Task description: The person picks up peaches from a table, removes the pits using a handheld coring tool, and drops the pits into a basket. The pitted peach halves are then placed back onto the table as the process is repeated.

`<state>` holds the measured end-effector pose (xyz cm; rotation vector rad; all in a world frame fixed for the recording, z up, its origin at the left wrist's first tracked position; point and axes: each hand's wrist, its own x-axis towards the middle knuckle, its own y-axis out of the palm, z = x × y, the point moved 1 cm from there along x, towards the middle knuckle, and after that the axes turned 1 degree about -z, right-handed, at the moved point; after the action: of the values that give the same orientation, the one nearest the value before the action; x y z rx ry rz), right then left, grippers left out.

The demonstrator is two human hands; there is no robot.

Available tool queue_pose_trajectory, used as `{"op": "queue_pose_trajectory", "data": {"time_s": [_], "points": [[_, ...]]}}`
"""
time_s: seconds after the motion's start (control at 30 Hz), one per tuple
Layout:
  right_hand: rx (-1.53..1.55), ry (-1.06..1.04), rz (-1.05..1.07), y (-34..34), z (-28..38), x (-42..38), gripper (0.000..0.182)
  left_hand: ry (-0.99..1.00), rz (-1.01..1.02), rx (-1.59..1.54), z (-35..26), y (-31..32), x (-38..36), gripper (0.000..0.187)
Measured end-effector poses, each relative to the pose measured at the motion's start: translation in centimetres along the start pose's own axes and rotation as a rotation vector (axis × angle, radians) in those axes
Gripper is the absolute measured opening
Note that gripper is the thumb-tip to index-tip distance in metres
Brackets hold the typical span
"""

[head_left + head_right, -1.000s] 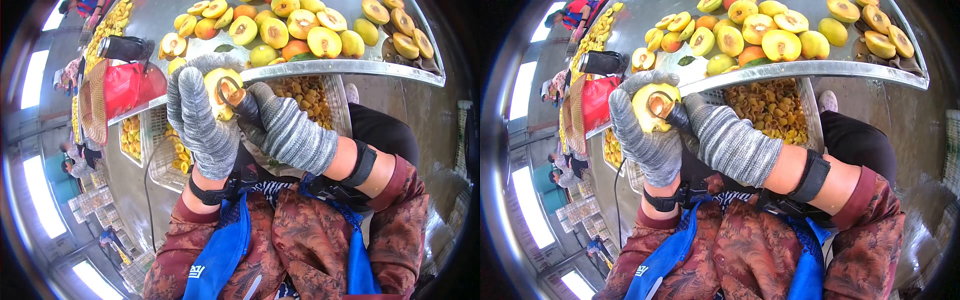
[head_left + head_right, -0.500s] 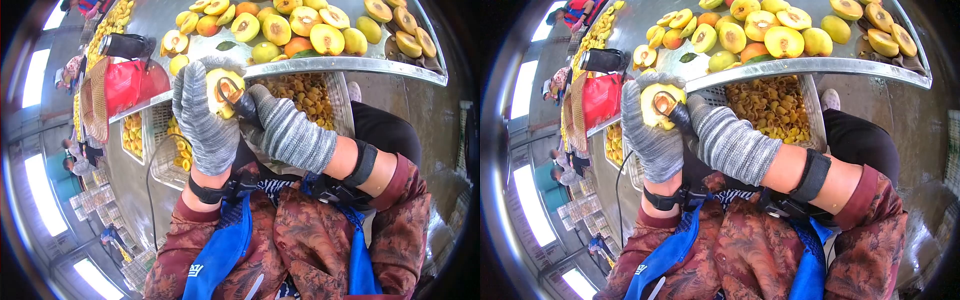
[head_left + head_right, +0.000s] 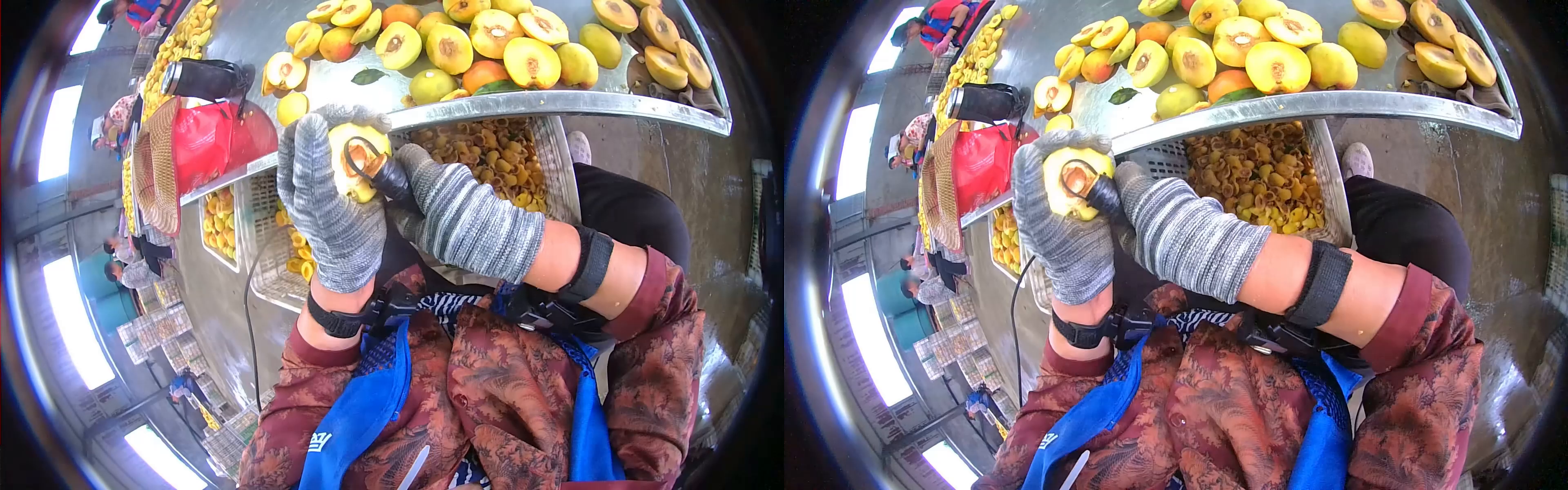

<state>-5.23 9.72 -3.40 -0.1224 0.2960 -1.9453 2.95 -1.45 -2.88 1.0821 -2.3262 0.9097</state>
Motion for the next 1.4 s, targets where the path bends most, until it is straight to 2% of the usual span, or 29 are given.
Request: {"op": "queue_pose_trajectory", "data": {"time_s": [0.03,0.1,0.17,0.2,0.27,0.3,0.33,0.37,0.43,0.47,0.5,0.53,0.57,0.63,0.73,0.77,0.83,0.87,0.97,1.03,1.07,1.13,1.17,1.23,1.27,1.3,1.37,1.4], "points": [[0.018,-0.029,-0.004,0.1,0.1,-0.1,0.037,0.085,0.030,0.104,0.2,-0.2,0.1,0.044],[0.009,-0.087,-0.053,-0.4,0.8,-0.1,0.037,0.120,0.044,0.085,-0.2,0.0,0.7,0.045],[0.000,-0.149,-0.114,-0.8,1.2,0.1,0.038,-0.235,-0.126,-0.212,-0.7,0.8,0.5,0.036],[0.005,-0.124,-0.132,-0.7,1.2,0.0,0.038,-0.229,-0.126,-0.211,-1.2,0.8,0.9,0.036],[0.014,-0.128,-0.180,-0.5,1.0,-0.2,0.038,-0.428,-0.156,-0.501,-2.3,0.9,1.6,0.016],[0.017,-0.126,-0.178,-0.4,0.9,-0.2,0.038,-0.532,-0.172,-0.645,-2.6,1.1,1.5,0.012],[0.017,-0.101,-0.151,-0.3,0.8,-0.1,0.037,-0.431,-0.184,-0.461,-2.6,1.1,1.3,0.025],[0.016,-0.077,-0.126,-0.3,0.8,0.0,0.037,-0.431,-0.181,-0.460,-1.9,1.1,1.0,0.025],[0.023,-0.051,-0.095,-0.4,0.9,-0.2,0.038,0.041,-0.084,0.136,-1.0,0.8,0.7,0.025],[0.028,-0.026,-0.064,-0.5,0.9,-0.3,0.038,0.040,-0.083,0.136,-1.2,0.6,0.8,0.025],[0.030,-0.026,-0.064,-0.4,0.8,-0.3,0.038,-0.126,-0.060,-0.104,-1.5,0.3,1.0,0.022],[0.023,-0.091,-0.114,-0.2,0.8,-0.3,0.038,-0.293,-0.035,-0.342,-1.8,0.2,1.1,0.029],[0.018,-0.155,-0.162,-0.1,0.8,-0.4,0.037,-0.297,-0.033,-0.338,-2.0,0.1,1.2,0.029],[0.064,-0.113,-0.104,0.1,0.6,-0.7,0.037,-0.163,-0.048,-0.086,-2.5,0.3,1.2,0.023],[0.087,-0.062,-0.044,-0.1,1.0,-1.2,0.035,0.041,-0.067,0.288,-2.9,0.5,1.0,0.041],[0.064,-0.053,-0.046,-0.2,1.2,-1.5,0.034,0.039,-0.066,0.289,-2.4,0.4,0.9,0.041],[0.056,-0.003,-0.015,-0.2,1.1,-1.8,0.033,0.448,-0.097,0.432,-1.3,0.1,0.5,0.043],[0.058,-0.038,-0.012,-0.2,0.9,-2.0,0.033,0.444,-0.097,0.432,-1.3,-0.2,0.4,0.043],[0.043,-0.087,-0.009,-0.1,0.8,-2.3,0.034,0.313,0.020,0.440,-1.9,-1.1,0.0,0.028],[0.077,-0.067,0.008,0.2,0.4,-2.5,0.034,0.223,0.096,0.439,-2.1,-1.3,-0.3,0.035],[0.077,-0.067,0.011,0.4,0.1,-2.5,0.034,0.221,0.095,0.440,-1.7,-1.1,-0.3,0.035],[0.087,-0.044,0.011,0.8,-0.4,-2.5,0.035,0.220,0.069,0.350,-0.6,-0.5,-0.4,0.020],[0.086,-0.046,0.012,0.6,-0.2,-2.5,0.035,0.220,0.067,0.351,-1.6,-0.3,0.0,0.020],[0.053,0.033,0.070,0.4,0.2,-2.7,0.037,-0.296,0.128,-0.272,-3.9,0.2,1.0,0.016],[0.071,0.006,0.075,0.4,0.1,-2.8,0.037,-0.472,0.092,-0.428,-3.9,0.3,1.2,0.011],[0.070,0.006,0.078,0.6,0.0,-2.9,0.037,-0.473,0.089,-0.427,-3.9,0.3,1.0,0.011],[0.112,-0.072,0.033,1.0,-0.1,-3.1,0.039,-0.272,0.103,-0.249,-4.1,0.3,0.7,0.014],[0.113,-0.070,0.034,1.0,-0.1,-3.1,0.039,-0.276,0.093,-0.252,-4.0,0.4,0.6,0.015]]}}
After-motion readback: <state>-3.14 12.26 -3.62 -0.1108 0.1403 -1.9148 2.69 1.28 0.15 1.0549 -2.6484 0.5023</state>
